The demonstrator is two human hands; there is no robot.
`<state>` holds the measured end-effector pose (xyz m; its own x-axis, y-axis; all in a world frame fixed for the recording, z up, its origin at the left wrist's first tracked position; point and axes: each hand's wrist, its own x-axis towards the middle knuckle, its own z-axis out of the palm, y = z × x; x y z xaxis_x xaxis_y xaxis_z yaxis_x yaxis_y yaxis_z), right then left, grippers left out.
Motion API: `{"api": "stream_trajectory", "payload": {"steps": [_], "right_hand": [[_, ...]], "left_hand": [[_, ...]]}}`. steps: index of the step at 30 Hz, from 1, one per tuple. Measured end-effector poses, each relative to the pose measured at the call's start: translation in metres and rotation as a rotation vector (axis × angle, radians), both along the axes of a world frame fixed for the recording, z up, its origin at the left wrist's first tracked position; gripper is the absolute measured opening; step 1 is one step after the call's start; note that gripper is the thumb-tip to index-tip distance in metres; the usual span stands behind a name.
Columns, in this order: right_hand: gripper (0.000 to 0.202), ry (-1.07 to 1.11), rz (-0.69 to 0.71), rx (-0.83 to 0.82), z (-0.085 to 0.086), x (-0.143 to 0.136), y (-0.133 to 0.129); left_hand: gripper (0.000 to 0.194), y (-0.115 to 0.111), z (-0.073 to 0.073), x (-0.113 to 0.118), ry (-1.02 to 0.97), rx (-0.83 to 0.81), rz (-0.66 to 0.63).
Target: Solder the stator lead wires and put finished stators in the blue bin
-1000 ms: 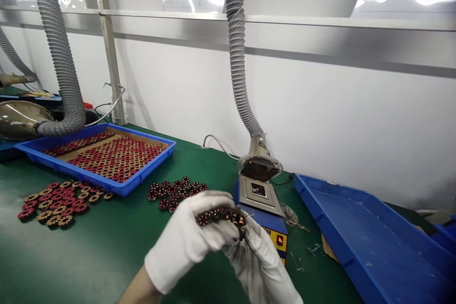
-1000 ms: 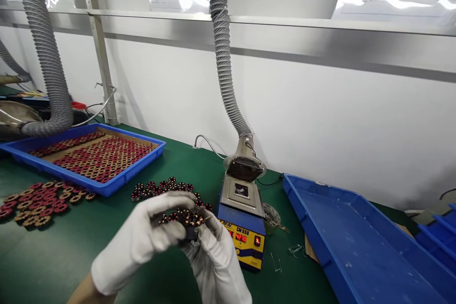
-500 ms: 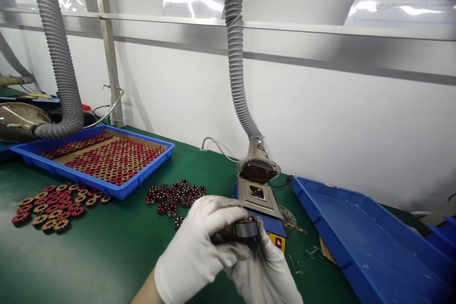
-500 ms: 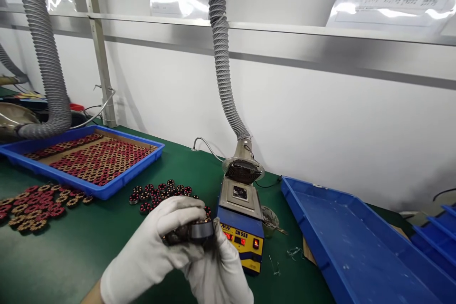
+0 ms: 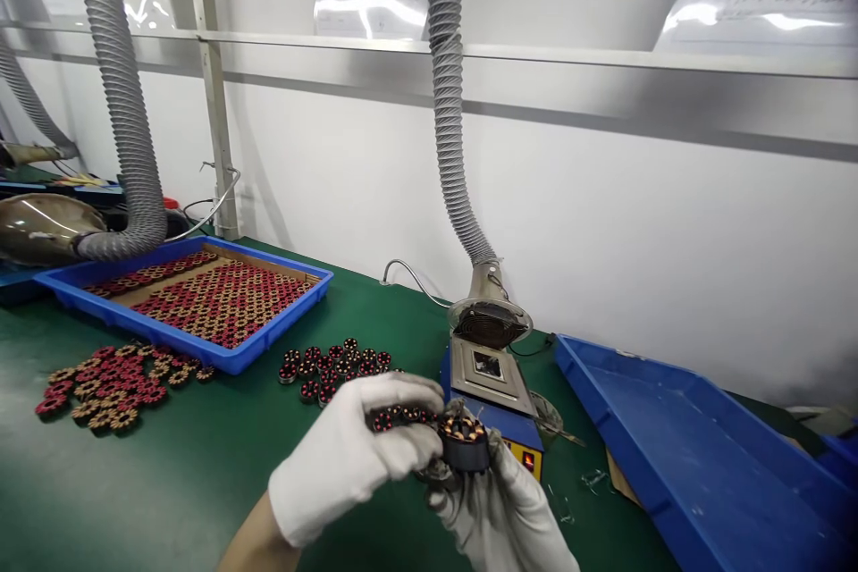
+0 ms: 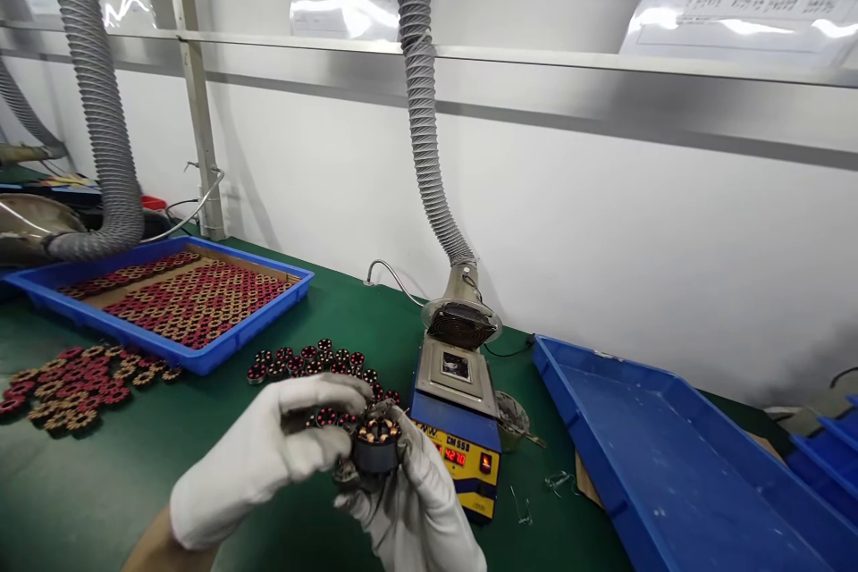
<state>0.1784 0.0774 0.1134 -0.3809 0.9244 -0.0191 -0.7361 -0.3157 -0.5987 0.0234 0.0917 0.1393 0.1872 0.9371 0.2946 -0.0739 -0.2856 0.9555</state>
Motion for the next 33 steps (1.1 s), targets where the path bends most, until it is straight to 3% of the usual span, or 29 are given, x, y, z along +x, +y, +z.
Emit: {"api": "stream_trajectory", "payload": {"steps": [4, 9, 13, 16, 18, 22, 25, 28, 31, 33], "right_hand": [[0.035, -0.036, -0.061, 0.079, 0.002, -0.003, -0.002], [0.039, -0.072, -0.052, 0.091, 0.000, -0.001, 0.001], [0.040, -0.066, -0.014, 0.081, -0.003, 0.005, 0.002], [0.037, -0.063, -0.021, 0.078, -0.007, 0.006, 0.002], [0.036, -0.084, -0.061, 0.094, -0.009, 0.006, 0.003], [0.038, -0.204, -0.236, 0.215, -0.009, 0.004, 0.012], [0.038, -0.303, -0.438, 0.270, -0.004, -0.002, 0.014], [0.038, -0.398, -0.762, 0.320, -0.002, -0.013, 0.006], [0.038, -0.569, -1.025, 0.548, -0.005, -0.023, -0.004], [0.042, -0.738, -1.089, 0.709, -0.009, -0.026, -0.009]], "left_hand": [[0.027, -0.002, 0.004, 0.008, -0.094, 0.084, -0.098], [0.022, -0.007, -0.004, 0.007, -0.184, 0.191, 0.009], [0.016, -0.006, -0.007, 0.001, -0.322, 0.130, 0.122], [0.025, -0.005, -0.002, 0.003, -0.141, 0.012, 0.036], [0.029, -0.005, 0.001, 0.007, -0.047, 0.044, -0.061], [0.023, -0.009, -0.001, 0.012, -0.066, 0.321, 0.035], [0.016, -0.012, -0.005, 0.007, -0.111, 0.410, 0.135], [0.012, -0.010, -0.003, 0.003, -0.224, 0.233, 0.173], [0.038, -0.005, 0.000, 0.008, -0.261, -0.090, -0.074], [0.041, -0.003, -0.002, 0.016, -0.252, -0.180, -0.210]]}}
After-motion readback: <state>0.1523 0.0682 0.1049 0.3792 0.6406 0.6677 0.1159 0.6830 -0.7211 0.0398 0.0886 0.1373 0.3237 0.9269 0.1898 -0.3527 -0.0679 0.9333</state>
